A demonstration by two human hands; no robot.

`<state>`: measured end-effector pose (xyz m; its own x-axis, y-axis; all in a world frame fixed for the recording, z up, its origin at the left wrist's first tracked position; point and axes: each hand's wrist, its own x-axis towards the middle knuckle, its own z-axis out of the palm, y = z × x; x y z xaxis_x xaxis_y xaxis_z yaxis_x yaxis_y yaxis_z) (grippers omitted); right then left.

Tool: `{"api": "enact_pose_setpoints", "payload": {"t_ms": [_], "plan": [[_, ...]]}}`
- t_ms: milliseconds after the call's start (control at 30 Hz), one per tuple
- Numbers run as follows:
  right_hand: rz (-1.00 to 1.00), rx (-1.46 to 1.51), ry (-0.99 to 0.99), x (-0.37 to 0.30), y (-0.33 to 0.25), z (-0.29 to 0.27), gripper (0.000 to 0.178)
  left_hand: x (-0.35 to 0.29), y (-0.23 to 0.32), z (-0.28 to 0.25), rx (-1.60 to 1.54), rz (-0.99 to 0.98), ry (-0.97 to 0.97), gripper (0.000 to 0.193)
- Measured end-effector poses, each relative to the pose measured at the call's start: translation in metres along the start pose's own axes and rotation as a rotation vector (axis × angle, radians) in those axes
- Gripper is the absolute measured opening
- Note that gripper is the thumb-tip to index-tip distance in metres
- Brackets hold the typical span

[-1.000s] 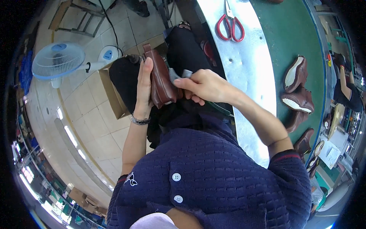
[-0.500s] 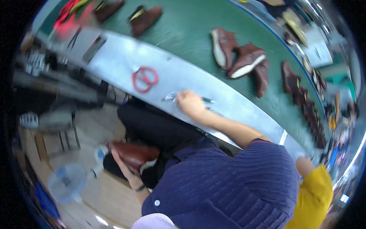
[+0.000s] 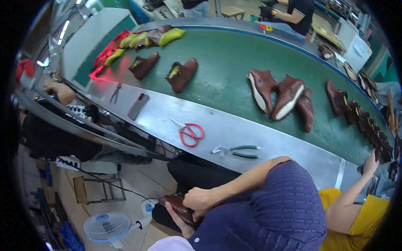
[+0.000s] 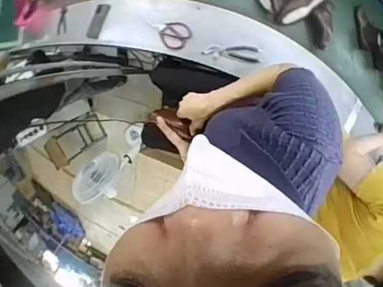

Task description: Manually trim and shape shoe uppers using pliers and scissors at an assembly station.

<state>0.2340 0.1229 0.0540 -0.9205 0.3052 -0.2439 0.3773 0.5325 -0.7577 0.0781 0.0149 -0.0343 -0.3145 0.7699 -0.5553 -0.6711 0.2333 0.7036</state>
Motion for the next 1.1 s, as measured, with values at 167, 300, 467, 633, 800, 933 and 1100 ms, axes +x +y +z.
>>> {"api": "enact_pose_setpoints", "payload": {"t_ms": [167, 300, 467, 633, 800, 933, 1100], "plan": [[-0.006, -0.066, -0.019, 0.004, -0.017, 0.007, 0.050, 0.008, -0.005, -0.006, -0.073, 0.031, -0.016, 0.058], [-0.038, -0.130, 0.034, 0.007, -0.021, 0.021, 0.050, -0.020, 0.014, 0.012, -0.118, 0.003, 0.063, 0.061], [-0.096, -0.118, 0.165, 0.014, -0.011, 0.040, 0.055, -0.042, 0.038, 0.032, -0.059, 0.028, 0.068, 0.062], [-0.292, 0.268, 0.049, 0.007, 0.015, 0.009, 0.071, -0.027, 0.064, 0.032, 0.043, 0.108, -0.038, 0.060], [-0.449, 0.326, 0.146, -0.001, 0.062, 0.008, 0.106, -0.018, 0.097, 0.046, 0.053, 0.207, -0.136, 0.057], [-0.317, 0.555, 0.385, -0.026, 0.043, -0.030, 0.079, -0.010, 0.130, 0.046, 0.044, 0.287, -0.172, 0.055], [-0.171, 0.918, 0.668, -0.057, 0.060, -0.044, 0.066, -0.011, 0.186, 0.071, 0.527, 1.163, 0.315, 0.060]]}}
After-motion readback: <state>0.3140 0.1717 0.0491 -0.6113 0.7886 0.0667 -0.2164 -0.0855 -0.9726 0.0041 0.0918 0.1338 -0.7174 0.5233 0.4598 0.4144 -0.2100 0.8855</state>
